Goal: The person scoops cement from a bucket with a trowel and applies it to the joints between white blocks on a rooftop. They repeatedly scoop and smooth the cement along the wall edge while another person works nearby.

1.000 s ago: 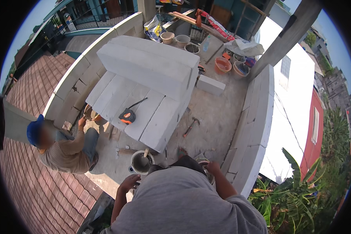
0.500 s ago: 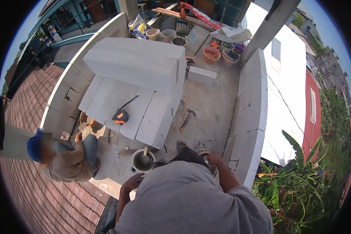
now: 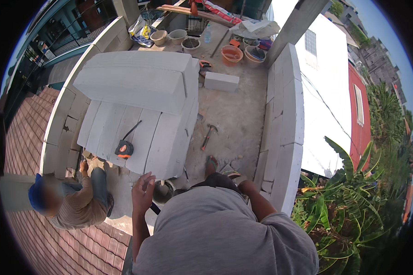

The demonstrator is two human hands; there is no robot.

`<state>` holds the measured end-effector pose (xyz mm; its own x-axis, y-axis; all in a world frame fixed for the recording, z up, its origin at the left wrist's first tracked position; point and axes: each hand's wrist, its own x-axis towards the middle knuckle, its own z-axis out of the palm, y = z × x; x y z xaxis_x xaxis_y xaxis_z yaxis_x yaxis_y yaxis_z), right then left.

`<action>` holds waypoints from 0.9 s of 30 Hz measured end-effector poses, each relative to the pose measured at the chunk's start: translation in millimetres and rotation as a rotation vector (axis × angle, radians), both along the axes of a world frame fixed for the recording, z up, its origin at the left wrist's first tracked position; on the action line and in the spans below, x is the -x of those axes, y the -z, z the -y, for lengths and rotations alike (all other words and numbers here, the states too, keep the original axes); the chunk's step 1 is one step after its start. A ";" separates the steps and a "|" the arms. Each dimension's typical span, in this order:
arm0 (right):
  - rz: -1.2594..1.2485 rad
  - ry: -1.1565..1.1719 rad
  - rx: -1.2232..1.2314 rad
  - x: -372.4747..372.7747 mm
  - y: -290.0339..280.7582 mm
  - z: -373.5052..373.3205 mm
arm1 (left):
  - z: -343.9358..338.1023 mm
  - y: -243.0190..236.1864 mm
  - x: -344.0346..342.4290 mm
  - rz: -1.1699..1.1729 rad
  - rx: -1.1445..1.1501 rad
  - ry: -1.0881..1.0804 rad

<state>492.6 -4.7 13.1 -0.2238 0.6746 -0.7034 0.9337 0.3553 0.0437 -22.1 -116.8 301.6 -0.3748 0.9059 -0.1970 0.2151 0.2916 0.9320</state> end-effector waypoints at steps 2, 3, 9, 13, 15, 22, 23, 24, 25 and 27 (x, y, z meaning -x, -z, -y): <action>-0.169 0.070 0.029 28.8 -9.4 -23.7 | -15.7 -12.2 6.8 -0.083 -0.039 -0.039; -0.240 0.111 0.044 37.3 -18.5 -36.7 | -25.2 -12.5 8.5 -0.096 -0.072 -0.055; -0.463 0.583 0.149 58.0 -50.4 -106.6 | -104.7 -10.8 6.7 -0.504 -0.167 0.002; -0.504 0.491 0.017 28.2 -28.1 -143.6 | -157.9 16.5 -7.5 -0.670 -0.202 -0.001; -0.387 0.293 -0.022 18.0 -24.7 -167.6 | -171.7 32.7 -11.0 -0.741 -0.168 0.014; -0.173 0.190 0.003 24.8 -28.6 -215.2 | -175.0 67.7 -18.7 -0.868 0.021 -0.016; -0.052 0.000 -0.045 0.0 -15.3 -223.2 | -183.5 70.4 -26.6 -0.849 0.027 0.023; 0.051 -0.214 -0.087 -11.5 -7.5 -234.1 | -188.4 70.5 -29.3 -0.849 0.045 0.040; -0.057 -0.072 -0.114 -1.3 -6.3 -237.2 | -185.0 65.8 -22.1 -0.882 0.095 0.024; -0.183 0.156 -0.014 45.9 -18.5 -232.8 | -173.4 48.8 -7.7 -0.896 0.159 0.025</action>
<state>446.6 228.1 31.6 -0.2387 0.7205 -0.6511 0.9702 0.2065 -0.1271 -14.3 56.6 252.8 -0.4284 0.9029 0.0356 0.8476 0.3879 0.3620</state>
